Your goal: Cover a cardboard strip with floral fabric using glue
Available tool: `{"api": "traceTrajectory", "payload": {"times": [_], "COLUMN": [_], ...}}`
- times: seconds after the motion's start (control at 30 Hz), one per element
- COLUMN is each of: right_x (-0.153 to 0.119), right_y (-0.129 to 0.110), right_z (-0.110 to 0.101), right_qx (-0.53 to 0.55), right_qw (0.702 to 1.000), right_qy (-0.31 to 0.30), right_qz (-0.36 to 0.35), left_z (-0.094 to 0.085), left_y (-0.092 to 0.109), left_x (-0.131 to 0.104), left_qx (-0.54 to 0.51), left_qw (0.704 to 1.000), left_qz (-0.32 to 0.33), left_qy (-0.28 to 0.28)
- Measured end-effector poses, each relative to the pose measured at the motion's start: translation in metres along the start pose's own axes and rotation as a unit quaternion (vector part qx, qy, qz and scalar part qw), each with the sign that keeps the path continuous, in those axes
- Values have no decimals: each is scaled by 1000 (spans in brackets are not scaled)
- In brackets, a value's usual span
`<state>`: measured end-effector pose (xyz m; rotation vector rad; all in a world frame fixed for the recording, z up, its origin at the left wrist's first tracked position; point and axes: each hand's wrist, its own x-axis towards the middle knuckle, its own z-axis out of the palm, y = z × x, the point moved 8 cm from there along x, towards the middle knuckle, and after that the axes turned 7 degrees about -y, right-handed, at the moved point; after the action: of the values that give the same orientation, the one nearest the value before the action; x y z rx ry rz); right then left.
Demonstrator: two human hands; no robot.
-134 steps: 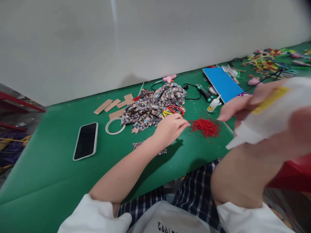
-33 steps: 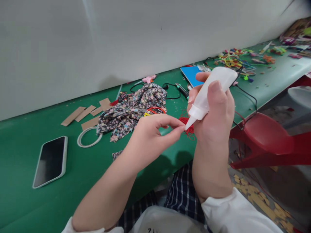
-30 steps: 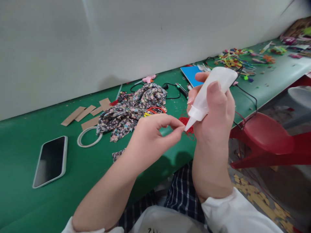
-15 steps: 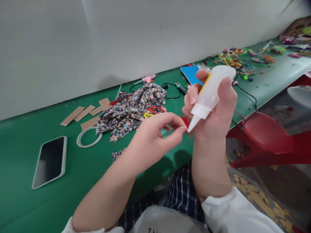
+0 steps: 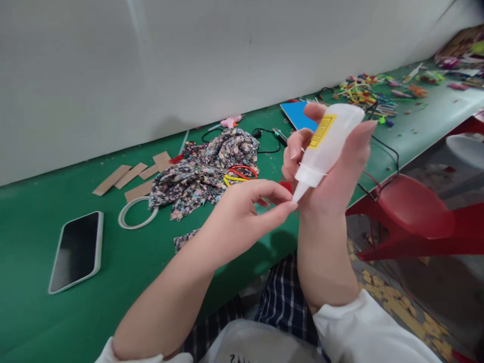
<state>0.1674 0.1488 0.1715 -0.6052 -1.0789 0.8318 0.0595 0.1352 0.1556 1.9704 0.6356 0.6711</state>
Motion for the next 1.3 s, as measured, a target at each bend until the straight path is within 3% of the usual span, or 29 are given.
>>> {"api": "traceTrajectory", "payload": {"times": [0.17, 0.4, 0.53, 0.67, 0.9, 1.3], "right_x": [-6, -6, -6, -11, -26, -26], "right_y": [-5, -3, -3, -10, -33, -26], "right_z": [-10, -20, -18, -15, -13, -16], "right_qx": [-98, -76, -41, -77, -118, -80], "right_qw": [991, 985, 988, 983, 945, 957], "right_qy": [70, 148, 142, 154, 227, 236], "right_qz": [-50, -48, -48, -67, -202, -150], "left_z": [-2, -3, -3, -10, -14, -24], "left_y": [-6, -8, -4, 4, 16, 17], "left_x": [2, 0, -1, -5, -10, -18], "left_qx": [-49, -89, -48, 46, 126, 138], "left_qw": [998, 996, 998, 994, 979, 967], "left_qz": [1, -4, 5, 19, 66, 63], "left_qy": [26, 19, 30, 99, 146, 207]}}
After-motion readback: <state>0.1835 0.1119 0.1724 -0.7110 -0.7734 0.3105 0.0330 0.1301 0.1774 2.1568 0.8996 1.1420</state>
